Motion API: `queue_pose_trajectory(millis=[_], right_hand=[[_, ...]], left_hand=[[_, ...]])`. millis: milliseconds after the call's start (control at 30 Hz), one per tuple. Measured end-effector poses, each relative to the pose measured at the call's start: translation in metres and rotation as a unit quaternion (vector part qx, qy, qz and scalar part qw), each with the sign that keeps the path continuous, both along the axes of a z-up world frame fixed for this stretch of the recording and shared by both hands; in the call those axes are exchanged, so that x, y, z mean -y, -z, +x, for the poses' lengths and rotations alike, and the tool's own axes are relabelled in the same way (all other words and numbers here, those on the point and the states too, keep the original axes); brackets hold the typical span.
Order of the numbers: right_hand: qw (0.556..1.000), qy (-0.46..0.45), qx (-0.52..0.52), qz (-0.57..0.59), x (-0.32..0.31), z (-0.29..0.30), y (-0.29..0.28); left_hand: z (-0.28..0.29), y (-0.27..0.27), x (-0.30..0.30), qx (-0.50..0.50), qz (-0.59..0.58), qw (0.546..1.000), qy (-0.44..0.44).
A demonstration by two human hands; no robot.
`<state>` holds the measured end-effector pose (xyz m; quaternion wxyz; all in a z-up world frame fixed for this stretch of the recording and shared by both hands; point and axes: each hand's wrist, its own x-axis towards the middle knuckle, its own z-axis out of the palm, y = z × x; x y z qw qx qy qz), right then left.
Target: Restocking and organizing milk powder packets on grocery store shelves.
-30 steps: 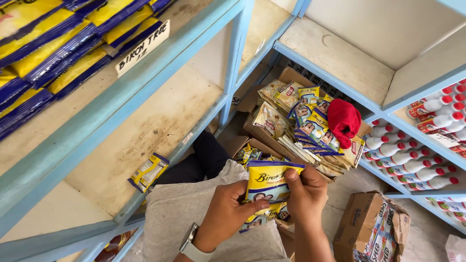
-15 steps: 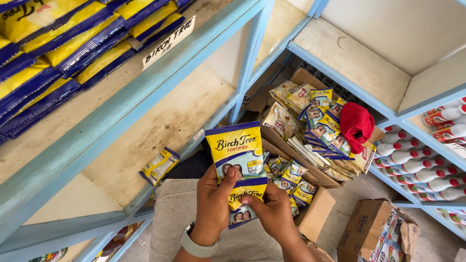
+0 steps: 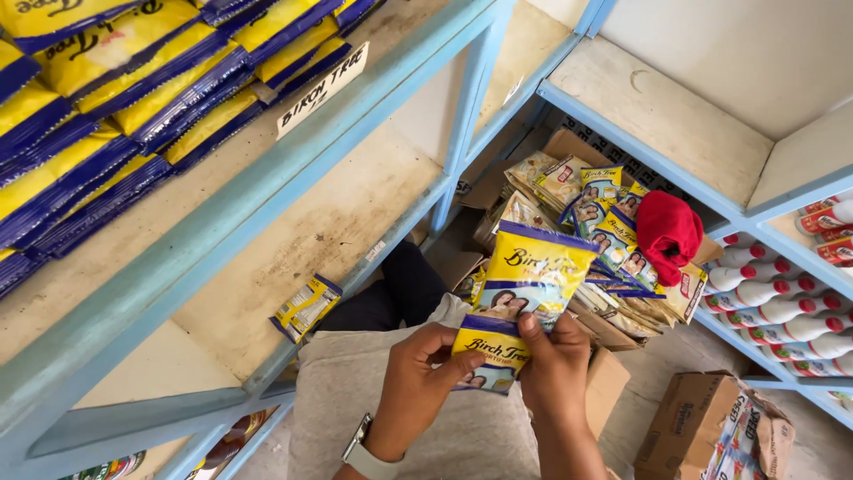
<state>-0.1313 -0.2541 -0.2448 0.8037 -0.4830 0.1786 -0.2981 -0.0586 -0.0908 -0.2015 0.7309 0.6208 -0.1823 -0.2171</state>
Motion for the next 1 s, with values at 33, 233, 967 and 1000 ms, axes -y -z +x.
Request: queue_pose_trajectory(millis=[33,233,967,1000], right_hand=[[0.999,0.015,0.018,0.034,0.000,0.000,-0.007],[0.994,0.013,0.009,0.107,0.009,-0.002,-0.013],[0.991,-0.117,-0.065,-0.022,0.002,-0.006,-0.007],[0.989,-0.129,-0.072,-0.021,0.004,-0.009,0.007]], left_hand=[[-0.004,0.008,-0.001,-0.119,-0.024,0.992,0.038],[0.000,0.005,-0.012,-0.027,0.010,0.997,0.076],[0.019,-0.040,-0.038,0.293,0.173,0.919,0.199],[0.020,-0.041,-0.039,0.278,0.181,0.925,0.185]])
